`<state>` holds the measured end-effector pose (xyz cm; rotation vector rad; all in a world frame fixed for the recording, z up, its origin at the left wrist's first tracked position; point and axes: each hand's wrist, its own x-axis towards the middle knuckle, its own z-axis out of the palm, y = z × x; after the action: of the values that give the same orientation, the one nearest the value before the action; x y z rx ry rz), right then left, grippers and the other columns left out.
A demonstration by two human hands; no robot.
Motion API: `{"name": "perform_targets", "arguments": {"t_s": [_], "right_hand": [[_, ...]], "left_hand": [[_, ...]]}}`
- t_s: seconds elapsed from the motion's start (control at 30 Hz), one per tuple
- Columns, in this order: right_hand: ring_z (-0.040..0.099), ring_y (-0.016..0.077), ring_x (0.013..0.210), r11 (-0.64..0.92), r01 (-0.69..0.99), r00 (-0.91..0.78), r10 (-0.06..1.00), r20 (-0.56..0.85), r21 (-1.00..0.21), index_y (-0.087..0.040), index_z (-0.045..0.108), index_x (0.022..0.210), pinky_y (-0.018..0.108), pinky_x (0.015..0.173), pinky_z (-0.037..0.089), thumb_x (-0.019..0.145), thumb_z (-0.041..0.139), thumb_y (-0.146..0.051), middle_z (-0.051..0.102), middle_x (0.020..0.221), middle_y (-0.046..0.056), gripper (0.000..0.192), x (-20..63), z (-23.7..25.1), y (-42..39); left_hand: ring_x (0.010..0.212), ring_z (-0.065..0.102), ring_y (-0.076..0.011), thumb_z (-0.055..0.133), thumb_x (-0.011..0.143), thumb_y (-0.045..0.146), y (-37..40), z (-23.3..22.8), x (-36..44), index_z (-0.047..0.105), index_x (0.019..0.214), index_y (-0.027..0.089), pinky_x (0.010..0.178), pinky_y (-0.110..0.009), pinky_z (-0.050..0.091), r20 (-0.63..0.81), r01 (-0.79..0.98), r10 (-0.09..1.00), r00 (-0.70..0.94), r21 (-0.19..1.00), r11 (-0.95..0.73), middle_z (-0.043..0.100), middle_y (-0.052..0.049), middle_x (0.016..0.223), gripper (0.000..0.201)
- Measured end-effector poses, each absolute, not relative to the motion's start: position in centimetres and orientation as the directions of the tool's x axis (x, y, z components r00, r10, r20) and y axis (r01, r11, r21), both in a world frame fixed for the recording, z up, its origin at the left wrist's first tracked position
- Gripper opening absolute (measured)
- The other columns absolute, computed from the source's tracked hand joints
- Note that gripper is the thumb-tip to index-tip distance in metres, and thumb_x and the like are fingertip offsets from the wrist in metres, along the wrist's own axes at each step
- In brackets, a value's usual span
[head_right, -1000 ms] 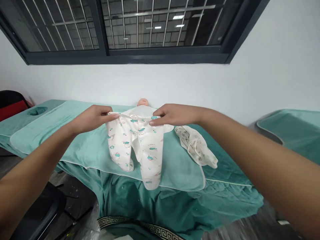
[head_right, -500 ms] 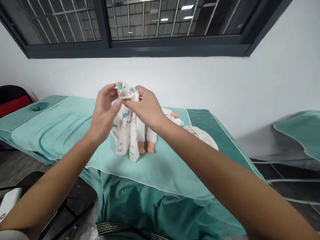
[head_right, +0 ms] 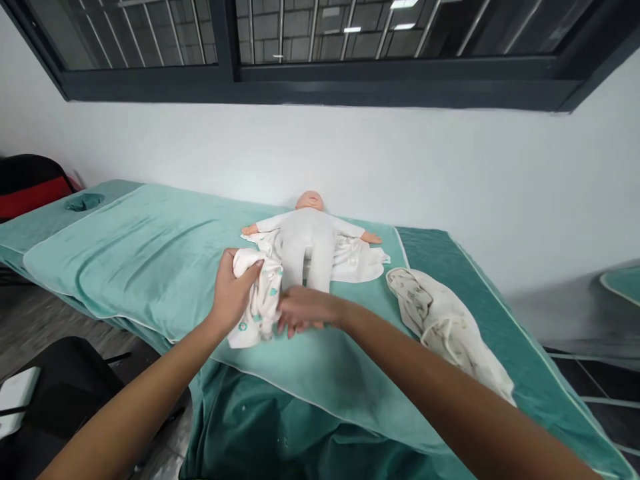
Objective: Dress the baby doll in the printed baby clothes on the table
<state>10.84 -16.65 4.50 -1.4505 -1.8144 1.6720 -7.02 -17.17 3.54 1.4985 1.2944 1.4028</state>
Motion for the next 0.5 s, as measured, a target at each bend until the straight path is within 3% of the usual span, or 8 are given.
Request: {"name": "perform_targets", "arguments": {"t_s": [0.07,0.1,0.17,0.27,0.4,0.5], "right_hand": [[0.065,0.0265,0.059,-0.121,0.568,-0.523,0.711,-0.470,-0.814,-0.021,0.068,0.067,0.036,0.051,0.050,0.065,0.075,-0.064,0.066,0.066,0.012,0.043,11.5,4.1,-16.7],[0.065,0.0261,0.060,-0.070,0.596,-0.523,0.722,-0.453,-0.800,-0.021,0.068,0.065,0.037,0.052,0.050,0.068,0.073,-0.063,0.066,0.066,0.011,0.043,12.0,4.0,-16.3],[0.064,0.0258,0.064,0.052,0.620,-0.429,0.858,-0.283,-0.782,-0.022,0.066,0.068,0.038,0.058,0.051,0.074,0.067,-0.061,0.066,0.069,0.010,0.040,13.2,3.9,-14.5],[0.065,0.0263,0.083,0.156,0.661,-0.167,0.984,0.059,-0.734,-0.023,0.064,0.092,0.042,0.079,0.053,0.083,0.055,-0.054,0.067,0.087,0.009,0.034,15.3,3.3,-10.3],[0.053,0.0308,0.120,0.219,0.738,0.078,0.911,0.404,-0.638,-0.017,0.053,0.125,0.049,0.105,0.043,0.081,0.054,-0.055,0.055,0.127,0.019,0.058,18.0,1.3,-3.2],[0.037,0.0369,0.139,0.091,0.790,0.180,0.912,0.370,-0.607,-0.010,0.041,0.141,0.054,0.116,0.030,0.079,0.056,-0.062,0.043,0.146,0.026,0.082,20.0,-0.5,2.3]], "left_hand": [[0.106,0.057,-0.0250,0.064,0.086,0.047,-15.3,1.6,-7.0,0.045,0.105,0.022,0.096,-0.041,0.046,0.159,0.243,0.977,-0.143,0.962,-0.121,0.060,-0.007,0.108,0.037],[0.110,0.057,-0.0262,0.063,0.086,0.046,-14.3,0.7,-7.0,0.043,0.109,0.022,0.096,-0.042,0.046,0.110,0.265,0.983,-0.149,0.962,-0.067,0.059,-0.008,0.112,0.039],[0.119,0.054,-0.0310,0.062,0.085,0.042,-12.4,-1.1,-6.9,0.043,0.116,0.020,0.099,-0.045,0.045,0.058,0.315,0.989,-0.135,0.949,-0.013,0.054,-0.013,0.123,0.042],[0.137,0.042,-0.0370,0.062,0.084,0.041,-10.9,-2.5,-5.9,0.051,0.119,0.018,0.105,-0.047,0.043,0.113,0.356,0.989,-0.100,0.932,-0.070,0.049,-0.019,0.136,0.043],[0.136,0.048,-0.0322,0.060,0.087,0.046,-10.5,-2.8,-2.9,0.053,0.128,0.018,0.112,-0.047,0.040,0.098,0.191,0.993,0.061,0.976,-0.108,0.054,-0.018,0.140,0.051],[0.133,0.053,-0.0310,0.066,0.082,0.044,-9.4,-3.1,-0.7,0.050,0.133,0.019,0.112,-0.045,0.041,-0.068,0.097,0.994,0.086,0.993,0.060,0.055,-0.017,0.143,0.059]]}}
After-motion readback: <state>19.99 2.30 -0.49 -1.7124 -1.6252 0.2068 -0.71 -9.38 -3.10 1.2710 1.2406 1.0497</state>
